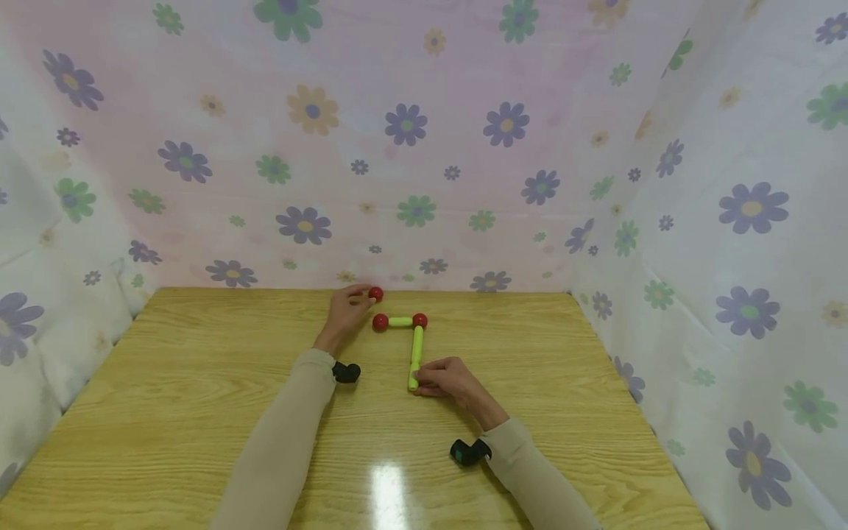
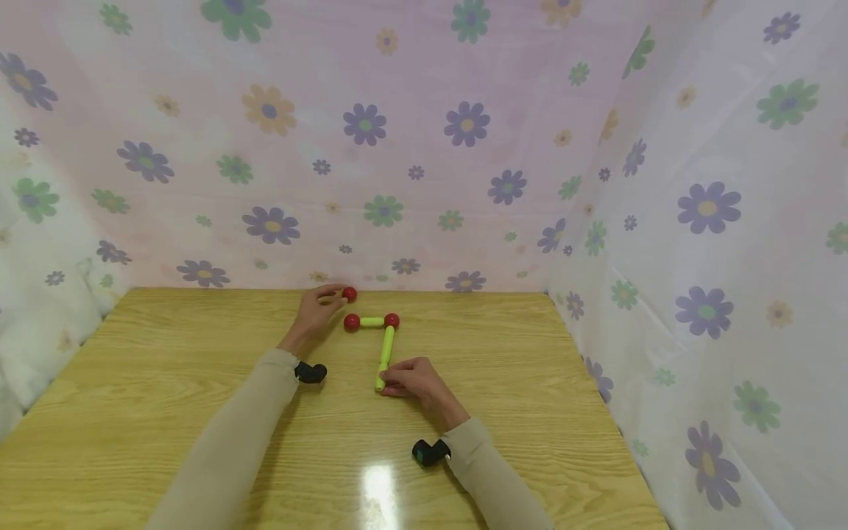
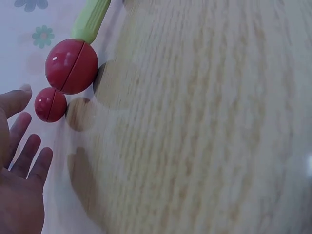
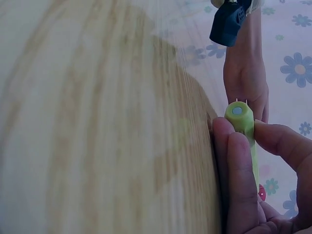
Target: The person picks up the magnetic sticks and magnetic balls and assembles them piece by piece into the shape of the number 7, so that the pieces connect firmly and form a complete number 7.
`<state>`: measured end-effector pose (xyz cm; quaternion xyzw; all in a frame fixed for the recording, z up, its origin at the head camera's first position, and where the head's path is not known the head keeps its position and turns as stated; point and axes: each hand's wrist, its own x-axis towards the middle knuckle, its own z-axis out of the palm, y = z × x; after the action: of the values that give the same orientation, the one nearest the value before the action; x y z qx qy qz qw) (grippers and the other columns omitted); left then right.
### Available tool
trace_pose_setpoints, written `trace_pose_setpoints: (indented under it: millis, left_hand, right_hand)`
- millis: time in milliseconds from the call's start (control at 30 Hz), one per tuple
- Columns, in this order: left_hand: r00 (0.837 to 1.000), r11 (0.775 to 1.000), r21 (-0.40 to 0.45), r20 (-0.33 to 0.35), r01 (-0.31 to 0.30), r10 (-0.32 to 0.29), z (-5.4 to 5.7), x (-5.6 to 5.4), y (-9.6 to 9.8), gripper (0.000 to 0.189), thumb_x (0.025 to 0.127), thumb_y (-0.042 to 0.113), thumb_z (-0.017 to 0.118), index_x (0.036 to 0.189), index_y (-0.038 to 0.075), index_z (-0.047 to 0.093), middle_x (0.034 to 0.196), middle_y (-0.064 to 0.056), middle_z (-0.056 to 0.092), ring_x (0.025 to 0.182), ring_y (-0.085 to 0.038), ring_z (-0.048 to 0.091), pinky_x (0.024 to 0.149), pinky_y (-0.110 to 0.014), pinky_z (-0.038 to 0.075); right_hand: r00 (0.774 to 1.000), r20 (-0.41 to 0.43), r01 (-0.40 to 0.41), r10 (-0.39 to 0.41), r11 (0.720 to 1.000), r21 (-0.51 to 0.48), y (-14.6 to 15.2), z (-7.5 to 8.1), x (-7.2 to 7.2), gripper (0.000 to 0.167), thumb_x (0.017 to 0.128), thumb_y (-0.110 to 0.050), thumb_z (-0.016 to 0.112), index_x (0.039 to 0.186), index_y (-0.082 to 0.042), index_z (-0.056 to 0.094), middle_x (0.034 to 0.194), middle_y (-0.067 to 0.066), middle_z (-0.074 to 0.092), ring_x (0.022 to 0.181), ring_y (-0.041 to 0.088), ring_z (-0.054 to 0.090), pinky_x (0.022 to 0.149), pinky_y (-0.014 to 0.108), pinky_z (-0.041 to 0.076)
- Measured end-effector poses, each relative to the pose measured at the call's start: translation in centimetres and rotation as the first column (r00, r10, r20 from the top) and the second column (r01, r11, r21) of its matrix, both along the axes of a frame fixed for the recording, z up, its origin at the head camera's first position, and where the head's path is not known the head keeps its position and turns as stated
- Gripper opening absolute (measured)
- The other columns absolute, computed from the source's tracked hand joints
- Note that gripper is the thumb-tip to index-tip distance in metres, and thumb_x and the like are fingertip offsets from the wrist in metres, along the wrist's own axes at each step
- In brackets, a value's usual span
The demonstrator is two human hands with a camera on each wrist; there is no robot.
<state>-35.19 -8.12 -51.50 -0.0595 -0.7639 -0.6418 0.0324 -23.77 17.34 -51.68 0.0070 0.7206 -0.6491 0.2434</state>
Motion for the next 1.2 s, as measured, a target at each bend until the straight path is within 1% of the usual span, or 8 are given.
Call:
trace_pose_setpoints:
  millis: [200, 267, 400, 533, 633, 867, 1033, 1200]
  left_hand:
    - [0.994, 0.991, -0.106, -0.049, 0.087, -0.093, 0.6, -0.7, 0.2, 0.034, 0.101, -0.001, 0.058, 0.134, -0.010, 0.060, 0.150, -0.023, 0.047, 0.142, -0.040, 0.040, 0.115, -0.053, 0.038]
    - [0.985, 0.970, -0.221, -0.109, 0.106, -0.133, 0.5, -1.2, 0.1, 0.034, 0.101, -0.003, 0.057, 0.133, -0.013, 0.060, 0.147, -0.028, 0.049, 0.140, -0.043, 0.042, 0.115, -0.053, 0.038]
    - [0.960, 0.892, -0.443, -0.202, 0.089, -0.196, 0.3, -1.7, -0.1, 0.035, 0.101, -0.001, 0.055, 0.133, -0.014, 0.059, 0.145, -0.032, 0.050, 0.139, -0.046, 0.042, 0.116, -0.054, 0.036]
    - [0.951, 0.864, -0.497, -0.219, 0.084, -0.219, 0.3, -1.5, -0.4, 0.036, 0.101, -0.001, 0.052, 0.135, -0.013, 0.059, 0.146, -0.033, 0.049, 0.141, -0.047, 0.040, 0.119, -0.053, 0.032]
    - [0.958, 0.875, -0.479, -0.210, 0.071, -0.192, 0.1, -1.2, -0.7, 0.038, 0.101, -0.001, 0.051, 0.137, -0.013, 0.056, 0.148, -0.031, 0.048, 0.142, -0.045, 0.039, 0.119, -0.053, 0.032]
    - [0.992, 0.960, -0.277, -0.101, 0.045, -0.076, -0.6, -1.1, -1.2, 0.043, 0.101, 0.001, 0.053, 0.143, -0.010, 0.051, 0.149, -0.026, 0.050, 0.141, -0.041, 0.045, 0.117, -0.049, 0.037]
    - [0.995, 0.973, -0.229, -0.088, 0.017, -0.038, -0.7, -1.5, -1.3, 0.041, 0.101, 0.001, 0.056, 0.141, -0.009, 0.054, 0.144, -0.026, 0.055, 0.138, -0.040, 0.049, 0.115, -0.048, 0.040]
    - [0.993, 0.957, -0.288, -0.108, 0.018, -0.051, -0.3, -2.0, -1.2, 0.041, 0.101, 0.000, 0.059, 0.139, -0.011, 0.055, 0.144, -0.027, 0.054, 0.140, -0.039, 0.045, 0.117, -0.047, 0.038]
  right_hand:
    - [1.000, -0.001, -0.013, 0.013, 1.000, -0.019, 0.1, -0.1, -0.1, 0.033, 0.095, -0.013, 0.072, 0.117, 0.012, 0.068, 0.090, 0.012, 0.076, 0.078, 0.017, 0.076, 0.077, 0.027, 0.061]
    - [1.000, -0.003, -0.020, 0.020, 1.000, -0.021, 0.1, -0.2, -0.2, 0.033, 0.096, -0.013, 0.071, 0.117, 0.012, 0.067, 0.090, 0.012, 0.075, 0.078, 0.017, 0.076, 0.077, 0.027, 0.061]
    - [1.000, -0.008, -0.029, 0.029, 0.999, -0.017, 0.1, -0.1, -0.2, 0.034, 0.096, -0.012, 0.071, 0.118, 0.013, 0.066, 0.092, 0.012, 0.075, 0.080, 0.017, 0.075, 0.077, 0.027, 0.061]
    - [0.999, -0.012, -0.039, 0.039, 0.999, -0.013, 0.0, -0.1, -0.1, 0.033, 0.096, -0.012, 0.070, 0.117, 0.014, 0.066, 0.091, 0.012, 0.075, 0.080, 0.016, 0.075, 0.076, 0.026, 0.061]
    - [0.999, -0.016, -0.044, 0.043, 0.999, -0.013, 0.1, 0.0, -0.1, 0.033, 0.097, -0.012, 0.070, 0.117, 0.014, 0.067, 0.091, 0.012, 0.076, 0.079, 0.016, 0.075, 0.077, 0.026, 0.061]
    - [0.999, -0.021, -0.043, 0.043, 0.999, -0.017, 0.1, 0.0, -0.1, 0.032, 0.097, -0.012, 0.070, 0.116, 0.014, 0.067, 0.091, 0.011, 0.076, 0.079, 0.016, 0.075, 0.078, 0.028, 0.061]
    - [0.999, -0.012, -0.037, 0.037, 0.999, -0.021, 0.1, -0.2, -0.2, 0.031, 0.096, -0.011, 0.070, 0.115, 0.013, 0.067, 0.090, 0.011, 0.075, 0.079, 0.016, 0.075, 0.077, 0.027, 0.061]
    - [0.999, -0.016, -0.036, 0.035, 0.999, -0.013, 0.1, -0.2, -0.1, 0.031, 0.097, -0.011, 0.070, 0.116, 0.013, 0.067, 0.090, 0.011, 0.075, 0.079, 0.016, 0.075, 0.076, 0.026, 0.061]
